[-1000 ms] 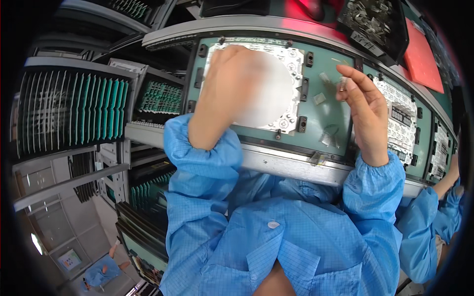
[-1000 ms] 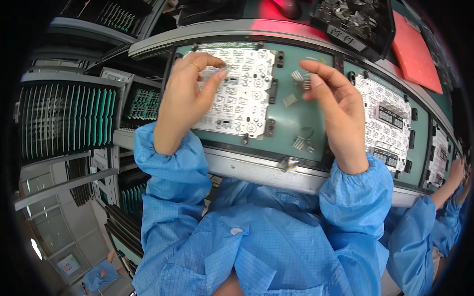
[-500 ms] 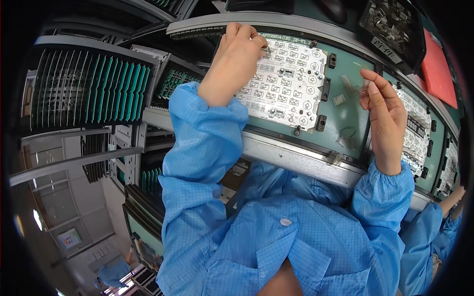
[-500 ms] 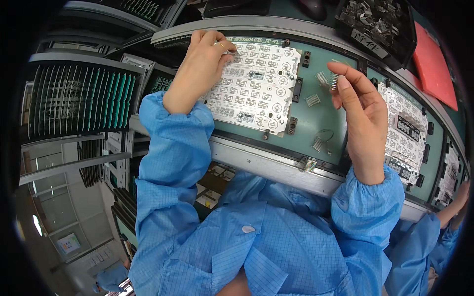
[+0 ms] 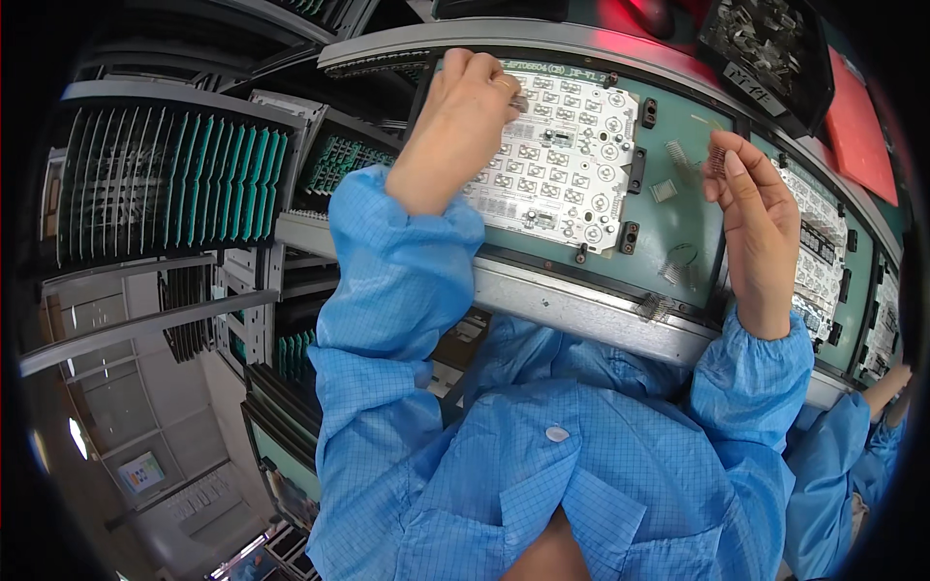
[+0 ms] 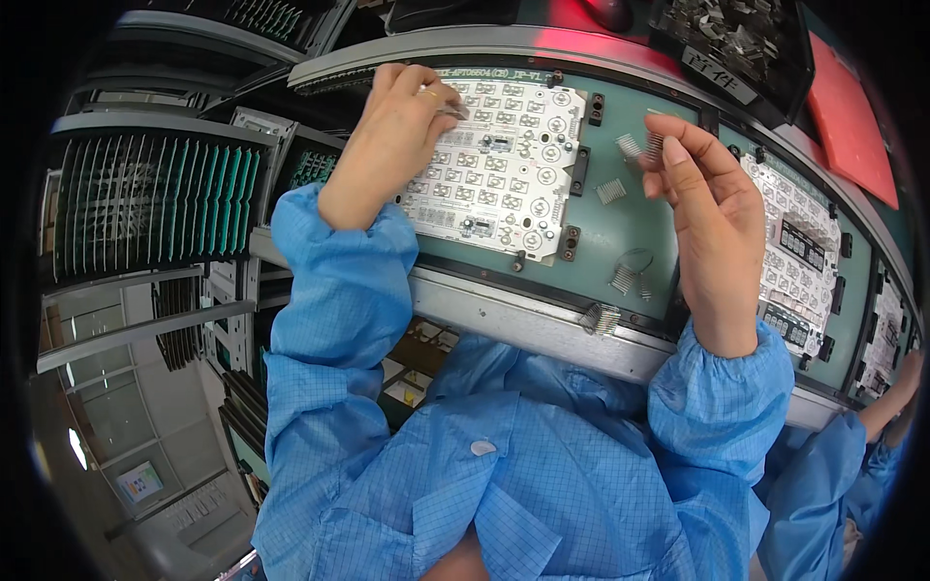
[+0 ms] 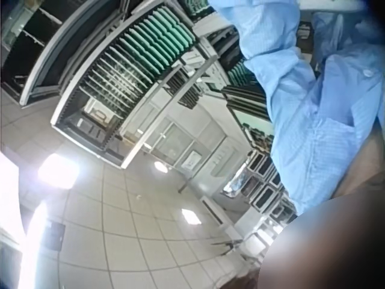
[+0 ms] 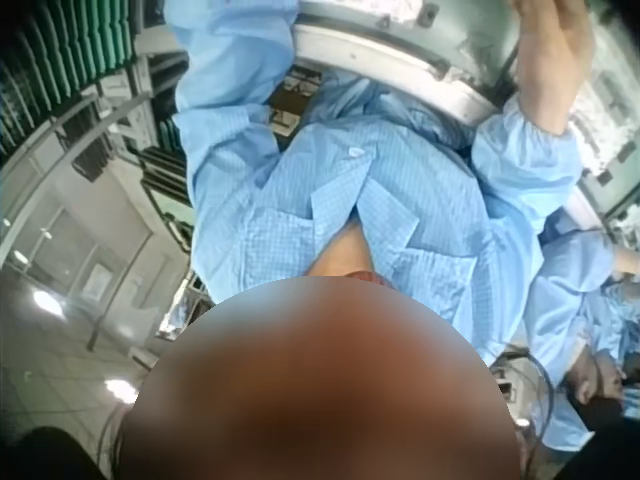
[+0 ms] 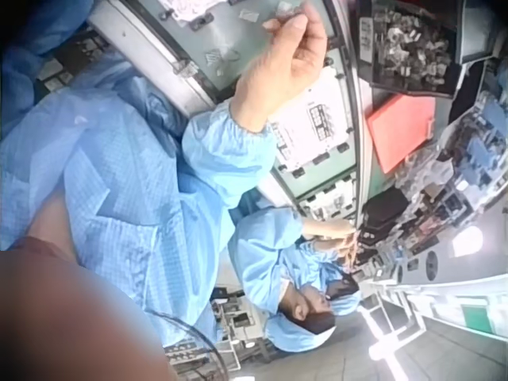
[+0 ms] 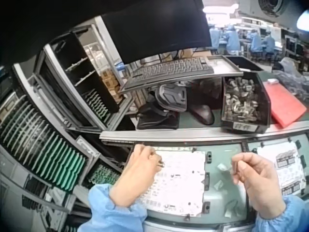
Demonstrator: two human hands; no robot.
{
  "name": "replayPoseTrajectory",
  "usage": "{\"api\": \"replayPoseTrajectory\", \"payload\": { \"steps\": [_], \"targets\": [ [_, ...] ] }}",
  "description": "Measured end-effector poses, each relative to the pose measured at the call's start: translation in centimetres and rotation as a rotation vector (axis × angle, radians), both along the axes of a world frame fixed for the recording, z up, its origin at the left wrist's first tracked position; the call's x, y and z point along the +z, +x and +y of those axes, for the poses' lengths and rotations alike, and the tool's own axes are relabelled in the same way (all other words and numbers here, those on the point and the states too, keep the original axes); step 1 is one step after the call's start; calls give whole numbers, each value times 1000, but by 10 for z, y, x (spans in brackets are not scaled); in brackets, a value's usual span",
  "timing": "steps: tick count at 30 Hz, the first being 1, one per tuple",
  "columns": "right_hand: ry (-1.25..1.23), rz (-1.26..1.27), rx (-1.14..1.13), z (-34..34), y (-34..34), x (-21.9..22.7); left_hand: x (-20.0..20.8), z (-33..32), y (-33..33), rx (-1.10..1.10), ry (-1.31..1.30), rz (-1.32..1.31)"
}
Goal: Manually assembling electronic components and display modules onto mounting plates at a production line station.
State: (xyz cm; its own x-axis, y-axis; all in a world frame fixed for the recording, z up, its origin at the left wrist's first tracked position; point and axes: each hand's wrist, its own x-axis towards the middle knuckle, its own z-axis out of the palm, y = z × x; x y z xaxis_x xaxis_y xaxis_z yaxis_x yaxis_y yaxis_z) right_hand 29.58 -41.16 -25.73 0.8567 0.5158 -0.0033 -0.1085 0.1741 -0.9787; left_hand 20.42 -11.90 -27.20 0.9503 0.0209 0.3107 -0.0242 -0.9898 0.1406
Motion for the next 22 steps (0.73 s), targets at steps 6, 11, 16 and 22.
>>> {"api": "replayPoseTrajectory", "payload": {
  "steps": [6, 11, 16, 22],
  "targets": [
    [135, 141, 33, -14, 15, -1, 6, -81, 8, -243, -297, -83],
    [163, -7, -97, -35, 27, 10, 0, -160, 24, -209, -292, 51],
    [-167, -295, -63, -58, 34, 38, 3, -180, 27, -186, -331, -29],
    [-558, -808, 367, -12, 56, 44, 27, -156, -12, 51, -1151, 119]
  ]
}}
